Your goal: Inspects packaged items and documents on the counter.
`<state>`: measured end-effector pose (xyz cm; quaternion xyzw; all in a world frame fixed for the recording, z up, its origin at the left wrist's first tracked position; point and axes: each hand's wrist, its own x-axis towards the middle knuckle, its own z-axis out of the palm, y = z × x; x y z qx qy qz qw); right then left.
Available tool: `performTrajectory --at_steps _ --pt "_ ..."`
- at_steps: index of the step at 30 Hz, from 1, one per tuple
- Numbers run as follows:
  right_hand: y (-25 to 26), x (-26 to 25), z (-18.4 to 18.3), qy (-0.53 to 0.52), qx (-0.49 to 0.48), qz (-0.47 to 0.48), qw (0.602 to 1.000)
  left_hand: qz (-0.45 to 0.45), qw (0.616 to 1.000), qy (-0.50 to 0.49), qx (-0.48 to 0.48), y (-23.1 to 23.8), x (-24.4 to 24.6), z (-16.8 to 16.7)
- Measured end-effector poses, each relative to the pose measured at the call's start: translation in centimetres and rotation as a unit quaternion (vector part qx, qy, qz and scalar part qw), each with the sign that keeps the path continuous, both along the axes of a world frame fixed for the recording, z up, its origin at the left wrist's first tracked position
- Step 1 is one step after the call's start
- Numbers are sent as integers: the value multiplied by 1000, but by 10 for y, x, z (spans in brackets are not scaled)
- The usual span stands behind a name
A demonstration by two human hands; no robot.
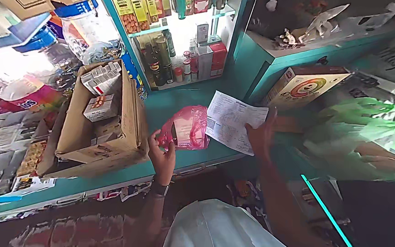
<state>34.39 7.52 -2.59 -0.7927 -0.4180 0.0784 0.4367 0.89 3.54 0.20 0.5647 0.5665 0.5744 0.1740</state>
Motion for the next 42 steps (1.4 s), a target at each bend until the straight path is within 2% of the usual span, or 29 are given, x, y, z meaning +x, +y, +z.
performTrajectory --at_steps 2,4,6,8,9,11,12,13,14,15,16,18,20,23,25,27,29,31,33,35,36,37,39,40,42 --pt "-6 -16 -2 -97 -4 55 994 -25 997 -71 11 -7 -1 2" --pt "-11 -30 -7 -187 2 149 971 -42 994 -98 31 -14 0 3" --pt "-9 -37 -19 -208 -77 244 944 -63 989 -127 43 -21 0 2" --pt "-7 -38 -30 -178 -159 293 926 -79 979 -182 43 -25 0 -1" --pt "-9 -42 -25 -152 -134 291 935 -86 973 -211 47 -23 0 -2" --pt "-24 -68 8 -112 58 274 953 -101 959 -260 53 -17 -1 -1" --pt "-32 -86 29 -94 175 305 932 -111 952 -280 52 -15 -1 0" --pt "-37 -104 52 -63 244 380 890 -126 945 -296 51 -13 -1 2" --pt "-38 -123 73 -44 254 470 844 -142 938 -313 51 -10 0 6" --pt "-33 -140 88 -61 215 538 813 -153 930 -330 52 -7 2 10" --pt "-24 -155 96 -117 145 569 801 -155 926 -341 52 -4 5 14" --pt "5 -175 94 -264 -29 557 787 -144 923 -353 50 0 9 20" --pt "31 -181 78 -360 -131 512 769 -135 927 -348 45 1 9 22" --pt "36 -167 78 -382 -144 496 767 -128 929 -345 37 -1 11 22" --pt "32 -142 92 -318 -70 522 788 -107 929 -354 31 3 12 23" --pt "33 -111 102 -136 37 586 798 -102 922 -372 29 7 12 24" --pt "38 -88 104 65 149 632 758 -117 914 -386 40 10 14 26" --pt "43 -82 101 249 255 590 725 -126 918 -373 46 9 18 27" --pt "48 -86 112 427 334 466 699 -120 929 -347 46 5 20 26" --pt "65 -78 130 500 317 440 675 -123 934 -332 49 -2 19 24" --pt "75 -73 136 512 290 432 683 -125 937 -323 53 -6 19 23" --pt "86 -69 137 501 260 411 716 -125 940 -313 58 -10 18 23" --pt "111 -67 130 449 196 334 805 -128 945 -293 71 -19 17 21" --pt "129 -66 121 385 159 308 855 -133 945 -289 79 -23 17 19" --pt "165 -61 93 173 64 312 932 -141 945 -283 83 -31 17 12"
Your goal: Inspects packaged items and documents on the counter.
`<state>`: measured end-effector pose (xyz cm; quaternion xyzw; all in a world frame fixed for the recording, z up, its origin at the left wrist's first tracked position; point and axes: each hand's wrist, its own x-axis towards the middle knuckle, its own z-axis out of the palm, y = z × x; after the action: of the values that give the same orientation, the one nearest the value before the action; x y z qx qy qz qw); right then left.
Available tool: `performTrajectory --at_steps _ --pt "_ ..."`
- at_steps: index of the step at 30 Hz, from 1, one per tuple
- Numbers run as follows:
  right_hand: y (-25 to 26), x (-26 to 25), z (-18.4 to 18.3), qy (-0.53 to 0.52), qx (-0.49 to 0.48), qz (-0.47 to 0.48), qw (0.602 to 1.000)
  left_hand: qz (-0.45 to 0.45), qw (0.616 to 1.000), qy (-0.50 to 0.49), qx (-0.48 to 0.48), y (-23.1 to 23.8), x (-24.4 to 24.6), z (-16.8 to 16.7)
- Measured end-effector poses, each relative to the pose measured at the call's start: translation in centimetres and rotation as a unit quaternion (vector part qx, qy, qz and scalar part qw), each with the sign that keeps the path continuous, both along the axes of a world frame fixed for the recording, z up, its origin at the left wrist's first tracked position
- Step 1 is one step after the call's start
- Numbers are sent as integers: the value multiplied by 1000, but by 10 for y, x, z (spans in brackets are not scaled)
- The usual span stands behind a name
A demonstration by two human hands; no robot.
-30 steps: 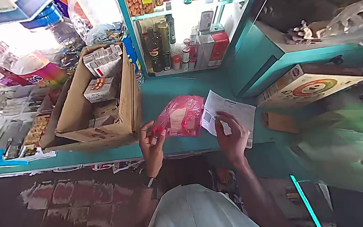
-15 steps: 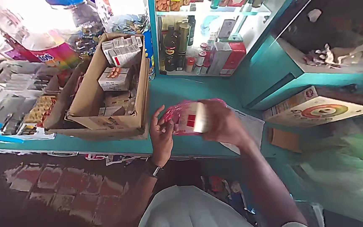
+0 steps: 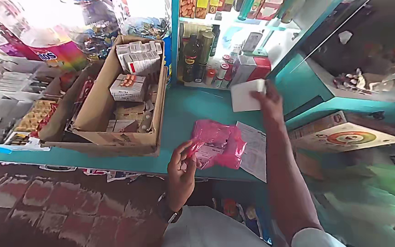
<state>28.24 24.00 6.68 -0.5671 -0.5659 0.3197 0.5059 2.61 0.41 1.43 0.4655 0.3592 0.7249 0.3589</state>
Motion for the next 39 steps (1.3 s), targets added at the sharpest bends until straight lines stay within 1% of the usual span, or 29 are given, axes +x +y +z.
performTrajectory --at_steps 2,3,5,7,10,11,12,13,15,17,19,20,21,23,24,25,26,28,29,30,31,32,33,34,35,36,37,38,39 --pt "25 -4 -28 -215 -53 -19 975 0 1000 4 -4 -5 3 -5" --pt "31 -6 -42 -283 -68 -12 957 -3 1000 6 -6 -6 4 -6" --pt "33 -15 -55 -338 -46 28 940 2 1000 10 -10 -7 2 -6" --pt "18 -24 -38 -309 -2 51 950 9 1000 0 -14 -8 0 -5" --pt "-47 -25 3 -142 129 63 979 14 1000 -23 -9 -10 5 -9" --pt "-72 -22 11 -77 166 100 978 22 999 -26 -7 -12 9 -12" --pt "-94 -18 13 -42 178 146 972 32 999 -20 -6 -13 13 -15" --pt "-114 -13 11 -45 160 193 967 46 999 -9 -3 -14 13 -18" --pt "-143 -11 -6 -120 97 262 953 76 997 24 -2 -15 8 -26" --pt "-163 -19 -35 -191 26 284 939 65 996 62 -2 -14 0 -37" --pt "-181 -42 -60 -201 -31 271 941 16 992 123 -7 -11 -3 -51" --pt "-187 -53 -72 -214 -42 258 941 -11 984 177 -2 -8 -1 -57" --pt "-189 -65 -83 -227 -49 256 938 -18 966 258 10 -3 1 -64" --pt "-188 -91 -106 -237 -22 250 938 30 890 452 42 10 1 -74" --pt "-187 -98 -118 -224 7 251 942 50 852 518 57 17 2 -78" --pt "-184 -100 -127 -202 44 264 942 54 829 552 63 23 2 -82" --pt "-179 -99 -128 -193 76 284 936 48 818 570 56 29 1 -86" --pt "-168 -91 -113 -236 112 324 909 50 803 593 32 37 -2 -92" --pt "-167 -84 -106 -245 112 326 906 61 791 609 23 39 -4 -93" --pt "-170 -74 -100 -231 81 319 916 76 776 626 12 41 -6 -94" --pt "-175 -61 -97 -213 58 279 934 89 759 645 -3 41 -8 -95" --pt "-179 -47 -95 -205 46 209 955 101 744 661 -21 42 -9 -97" --pt "-181 -32 -96 -233 29 122 964 115 735 667 -33 43 -9 -100" --pt "-181 -17 -99 -293 -11 50 955 132 733 667 -36 44 -9 -103" --pt "-178 -1 -104 -350 -71 13 934 148 730 666 -38 45 -9 -105" --pt "-174 12 -111 -393 -133 2 910 159 730 663 -46 46 -9 -106" --pt "-171 23 -118 -422 -183 12 888 169 729 660 -62 48 -10 -105" --pt "-170 30 -124 -440 -208 33 873 175 730 656 -81 52 -12 -104" --pt "-171 33 -124 -438 -212 58 872 179 726 656 -101 56 -14 -100"
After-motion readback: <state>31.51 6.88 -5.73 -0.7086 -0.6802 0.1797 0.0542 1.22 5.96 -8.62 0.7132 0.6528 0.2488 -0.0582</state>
